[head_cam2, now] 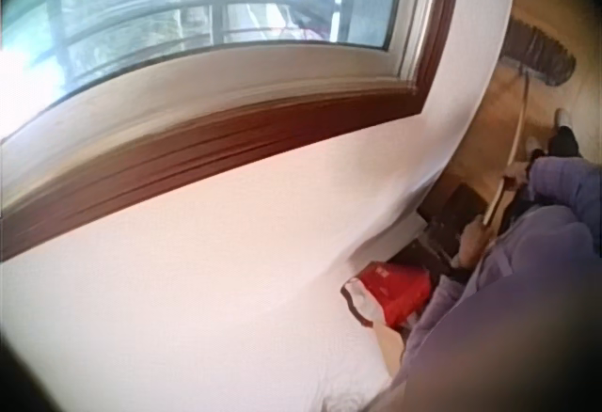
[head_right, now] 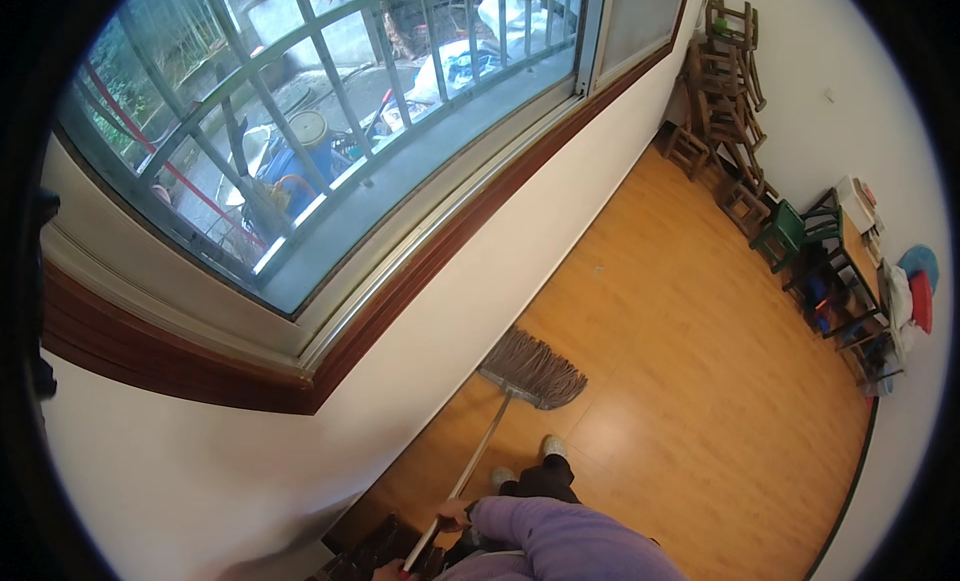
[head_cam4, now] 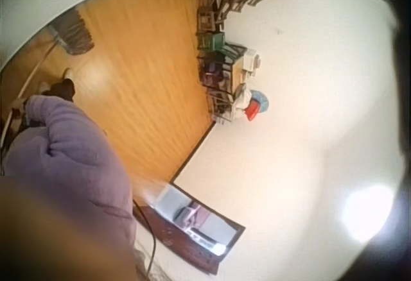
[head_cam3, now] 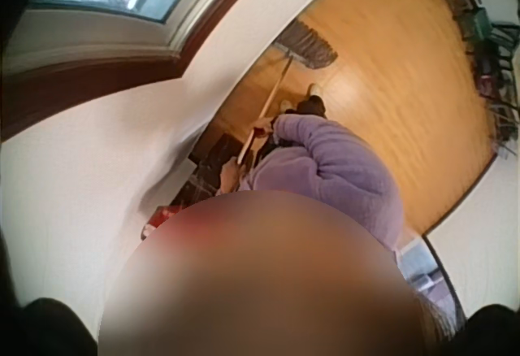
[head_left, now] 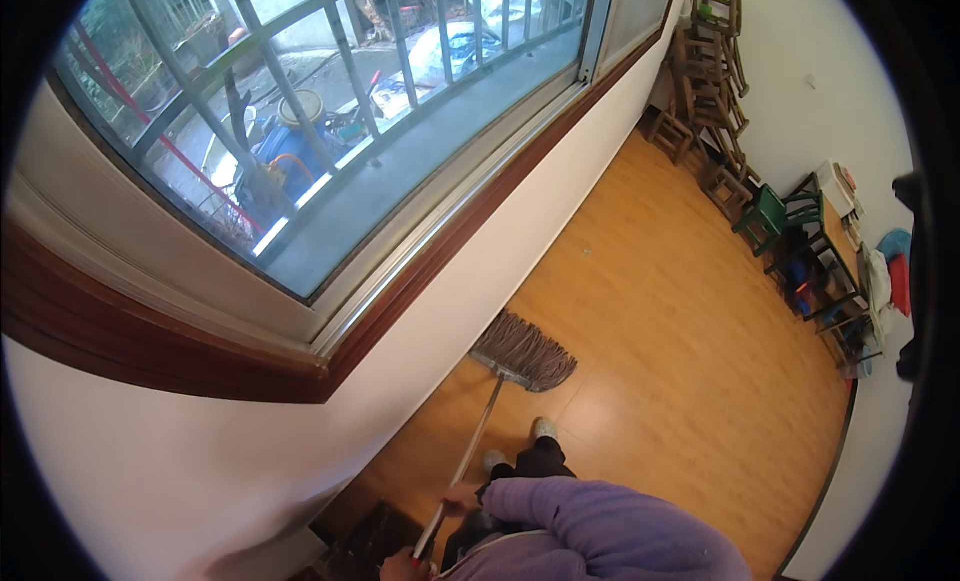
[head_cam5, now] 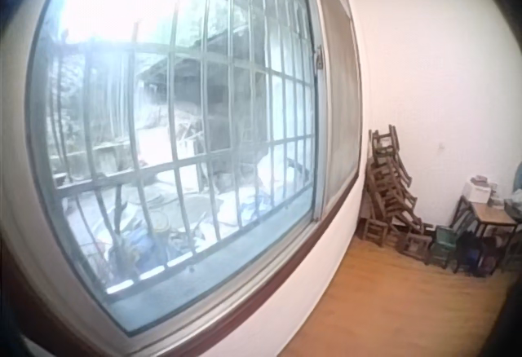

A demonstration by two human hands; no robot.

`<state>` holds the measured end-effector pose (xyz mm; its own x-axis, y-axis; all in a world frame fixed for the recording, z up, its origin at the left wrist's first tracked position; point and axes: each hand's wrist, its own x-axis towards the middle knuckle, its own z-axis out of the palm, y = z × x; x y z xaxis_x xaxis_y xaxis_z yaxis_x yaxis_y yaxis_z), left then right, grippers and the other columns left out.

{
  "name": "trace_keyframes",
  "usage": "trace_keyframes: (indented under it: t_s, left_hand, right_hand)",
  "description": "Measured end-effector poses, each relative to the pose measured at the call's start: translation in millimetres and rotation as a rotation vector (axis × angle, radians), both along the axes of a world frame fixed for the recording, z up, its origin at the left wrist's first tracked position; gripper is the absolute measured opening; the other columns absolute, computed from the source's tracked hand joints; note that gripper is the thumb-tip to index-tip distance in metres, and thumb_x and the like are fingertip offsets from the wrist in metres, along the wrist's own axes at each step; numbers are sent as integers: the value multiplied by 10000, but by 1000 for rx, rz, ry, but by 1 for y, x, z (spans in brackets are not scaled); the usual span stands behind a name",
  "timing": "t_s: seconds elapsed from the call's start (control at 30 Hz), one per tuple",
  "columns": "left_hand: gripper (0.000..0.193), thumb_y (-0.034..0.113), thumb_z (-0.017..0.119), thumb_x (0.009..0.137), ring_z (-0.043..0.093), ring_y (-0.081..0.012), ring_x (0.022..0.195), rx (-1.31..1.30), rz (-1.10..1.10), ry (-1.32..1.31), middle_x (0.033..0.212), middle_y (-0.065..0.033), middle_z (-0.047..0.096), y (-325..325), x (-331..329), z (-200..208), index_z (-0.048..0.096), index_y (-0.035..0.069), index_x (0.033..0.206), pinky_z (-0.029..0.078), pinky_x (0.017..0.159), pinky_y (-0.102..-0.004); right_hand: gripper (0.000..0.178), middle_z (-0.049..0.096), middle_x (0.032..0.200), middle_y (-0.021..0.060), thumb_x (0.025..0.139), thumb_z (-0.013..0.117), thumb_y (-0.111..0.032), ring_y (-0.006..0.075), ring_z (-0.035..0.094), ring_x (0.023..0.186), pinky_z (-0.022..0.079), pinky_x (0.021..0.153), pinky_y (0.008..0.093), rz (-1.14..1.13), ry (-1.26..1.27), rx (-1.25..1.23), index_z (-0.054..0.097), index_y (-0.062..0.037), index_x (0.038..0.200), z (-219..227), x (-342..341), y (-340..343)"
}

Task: The person mops a wooden floor with a string mop, briefly opens a window to check the outside, then closes it and continues mopping. The person moves around the room, cleaning different areas of the floor.

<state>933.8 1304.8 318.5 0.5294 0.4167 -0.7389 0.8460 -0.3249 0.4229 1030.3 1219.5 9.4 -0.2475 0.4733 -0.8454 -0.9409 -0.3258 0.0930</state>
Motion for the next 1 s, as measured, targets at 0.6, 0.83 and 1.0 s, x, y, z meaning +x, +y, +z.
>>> trace_keyframes:
  t_s: [0.6, 0.83, 1.0]
  left_hand:
    - [391, 397, 582, 911, 652, -420, 765, 212, -550, -144, 798, -236, 663, -26, 220, -95, 652, 20, 988, 506, 647, -483]
    - [465, 455, 536, 941, 660, -405, 803, 158, -482, -209, 836, -230, 670, -91, 341, -68, 619, -1, 973, 510, 679, -478]
    - [516, 491, 578, 917, 673, -381, 841, 132, -484, -106, 851, -227, 676, -96, 370, -86, 586, -17, 1010, 517, 728, -437]
  right_hand:
    - [147, 597, 748, 74, 896, 648, -193, 228, 606, 661, 553, 613, 385, -665, -47, -200, 582, -62, 885, 9, 204, -59]
    - [275, 557, 698, 139, 986, 489, -252, 310, 603, 691, 532, 645, 451, -786, -4, -15, 505, -37, 816, 57, 284, -95]
    - [299, 546, 663, 134, 980, 481, -241, 317, 590, 609, 522, 560, 453, -813, -102, -67, 501, -41, 759, 54, 315, -104]
